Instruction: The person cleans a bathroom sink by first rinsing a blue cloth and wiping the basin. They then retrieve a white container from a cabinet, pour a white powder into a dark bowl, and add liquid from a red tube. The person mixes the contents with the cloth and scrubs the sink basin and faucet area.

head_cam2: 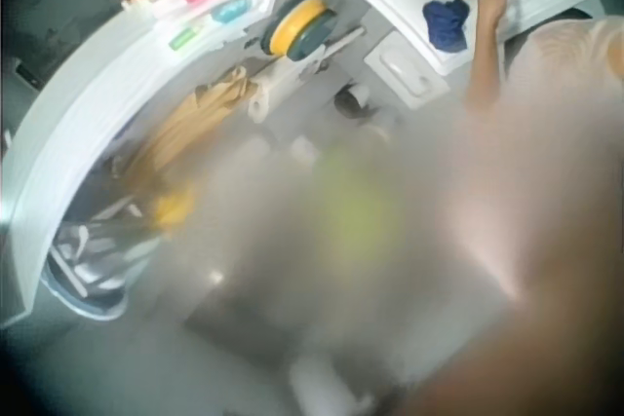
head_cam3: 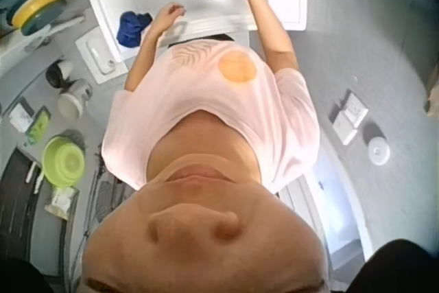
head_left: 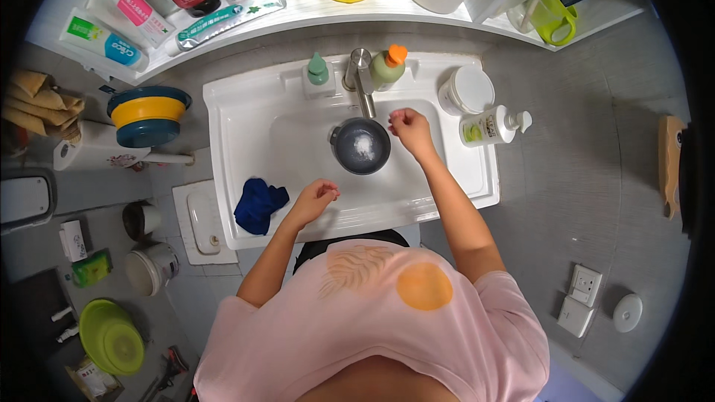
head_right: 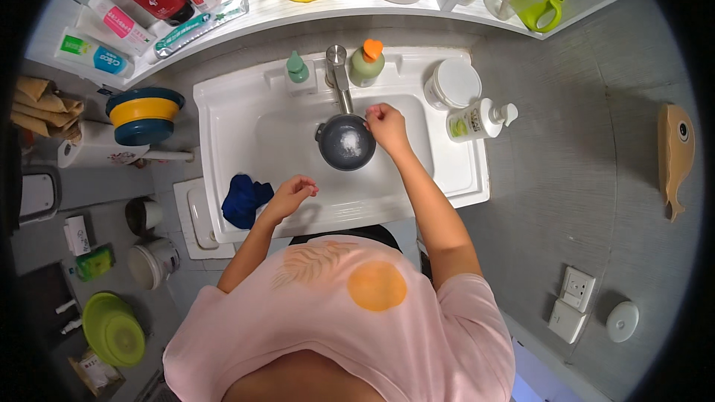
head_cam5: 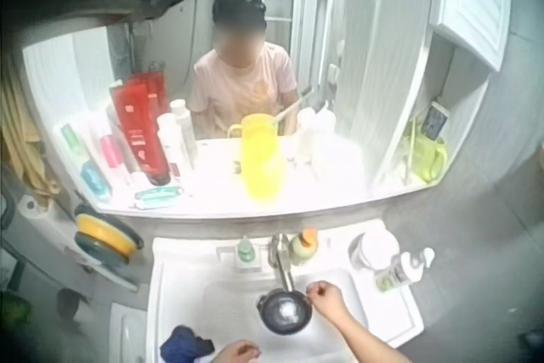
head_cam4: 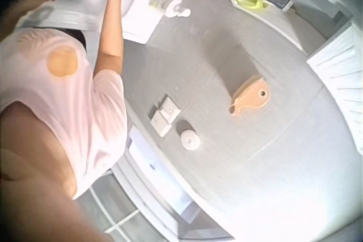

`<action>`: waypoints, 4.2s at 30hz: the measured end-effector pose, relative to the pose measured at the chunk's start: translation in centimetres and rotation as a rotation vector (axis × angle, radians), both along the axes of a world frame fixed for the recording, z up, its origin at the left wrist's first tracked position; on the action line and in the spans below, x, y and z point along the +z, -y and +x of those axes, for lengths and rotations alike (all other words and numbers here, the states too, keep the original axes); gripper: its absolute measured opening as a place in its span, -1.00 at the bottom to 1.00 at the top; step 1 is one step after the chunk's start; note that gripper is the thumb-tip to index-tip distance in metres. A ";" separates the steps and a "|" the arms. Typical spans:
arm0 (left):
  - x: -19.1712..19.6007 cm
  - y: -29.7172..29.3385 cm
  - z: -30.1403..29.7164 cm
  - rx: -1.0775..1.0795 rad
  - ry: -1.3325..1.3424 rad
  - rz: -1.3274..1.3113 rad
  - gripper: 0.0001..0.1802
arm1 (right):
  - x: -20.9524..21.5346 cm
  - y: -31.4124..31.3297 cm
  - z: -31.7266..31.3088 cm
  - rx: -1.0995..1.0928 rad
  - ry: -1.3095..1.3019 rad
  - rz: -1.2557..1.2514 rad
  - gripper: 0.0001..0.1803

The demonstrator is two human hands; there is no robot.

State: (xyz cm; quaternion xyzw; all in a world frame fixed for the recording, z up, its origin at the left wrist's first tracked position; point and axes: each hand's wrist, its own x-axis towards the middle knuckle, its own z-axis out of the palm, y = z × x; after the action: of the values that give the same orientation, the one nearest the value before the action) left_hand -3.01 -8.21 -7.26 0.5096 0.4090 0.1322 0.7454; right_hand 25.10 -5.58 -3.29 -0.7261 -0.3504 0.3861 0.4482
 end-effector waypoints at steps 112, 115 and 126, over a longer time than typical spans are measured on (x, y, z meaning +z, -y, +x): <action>8.7 2.3 4.9 0.931 0.355 -0.294 -0.79 | 4.4 7.0 -8.3 0.349 -0.511 0.041 -0.57; 8.4 3.0 5.9 0.995 0.360 -0.288 -0.78 | 4.4 6.9 -9.5 0.267 -0.256 -0.003 -0.59; 7.1 2.3 5.7 1.042 0.597 -0.507 -0.69 | 2.0 6.7 -9.9 0.162 -0.511 -0.066 -0.68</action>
State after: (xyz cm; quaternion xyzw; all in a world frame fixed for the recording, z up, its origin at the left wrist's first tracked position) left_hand 2.73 -10.48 -0.15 -0.0056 0.3961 0.5116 0.7625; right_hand 15.15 -12.31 -1.28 -0.5890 -0.2701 0.6027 0.4657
